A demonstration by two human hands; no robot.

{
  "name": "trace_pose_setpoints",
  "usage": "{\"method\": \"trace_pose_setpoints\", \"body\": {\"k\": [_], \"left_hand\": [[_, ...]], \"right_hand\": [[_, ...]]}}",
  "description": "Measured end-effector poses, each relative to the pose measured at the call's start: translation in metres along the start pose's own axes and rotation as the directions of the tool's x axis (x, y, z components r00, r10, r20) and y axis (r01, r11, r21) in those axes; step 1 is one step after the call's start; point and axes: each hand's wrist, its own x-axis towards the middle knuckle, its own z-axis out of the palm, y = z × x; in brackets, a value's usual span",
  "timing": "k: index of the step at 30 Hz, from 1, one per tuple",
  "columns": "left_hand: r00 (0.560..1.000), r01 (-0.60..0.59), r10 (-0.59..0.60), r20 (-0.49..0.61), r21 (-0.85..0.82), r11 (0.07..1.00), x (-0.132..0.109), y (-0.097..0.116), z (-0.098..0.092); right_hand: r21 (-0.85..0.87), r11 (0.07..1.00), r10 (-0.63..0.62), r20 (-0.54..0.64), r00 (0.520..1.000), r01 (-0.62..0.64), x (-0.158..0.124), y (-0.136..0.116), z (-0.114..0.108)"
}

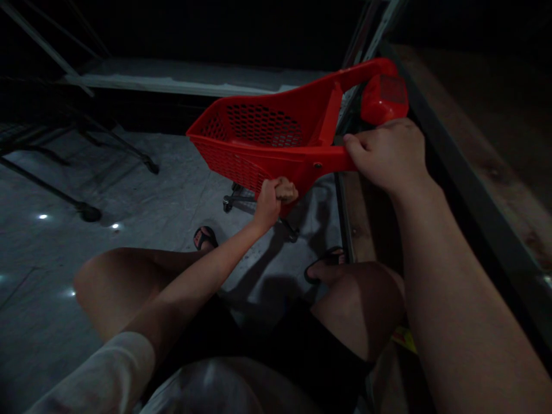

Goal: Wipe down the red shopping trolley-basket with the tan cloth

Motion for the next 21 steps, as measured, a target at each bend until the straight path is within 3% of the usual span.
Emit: {"method": "trace_pose_setpoints", "body": {"k": [2,4,6,9,12,14,17,21], "left_hand": [[0.966,-0.087,0.041,-0.254,-0.172,0.981,0.031,0.018,-0.013],[0.948,-0.168,0.105,-0.302,-0.191,0.967,0.054,0.032,-0.021],[0.968,-0.199,0.181,-0.174,-0.089,0.976,0.060,0.037,-0.021],[0.952,-0.291,0.284,0.116,0.053,0.955,0.038,0.023,-0.008],[0.817,-0.422,0.348,0.459,0.065,0.904,0.001,-0.008,0.008],[0.751,-0.420,0.305,0.585,0.067,0.905,-0.016,-0.031,0.014],[0.780,-0.339,0.205,0.591,0.124,0.933,-0.025,-0.060,0.011],[0.873,-0.212,0.081,0.481,0.225,0.951,-0.008,-0.078,-0.020]], "right_hand": [[-0.012,1.000,0.004,-0.014,1.000,-0.004,-0.002,-0.001,-0.001],[-0.014,1.000,0.010,-0.008,1.000,-0.010,-0.004,-0.004,-0.004],[-0.011,1.000,0.006,0.001,1.000,-0.006,-0.007,-0.007,-0.006],[-0.015,0.999,-0.029,-0.005,1.000,0.029,-0.008,-0.007,-0.007],[-0.029,0.999,-0.031,0.008,1.000,0.031,-0.004,-0.002,-0.006],[-0.030,0.999,-0.031,0.038,0.999,0.032,0.000,0.003,-0.005],[-0.027,0.998,-0.052,0.076,0.996,0.055,0.004,0.008,-0.005],[-0.002,0.998,-0.069,0.075,0.995,0.069,0.005,0.012,-0.002]]}}
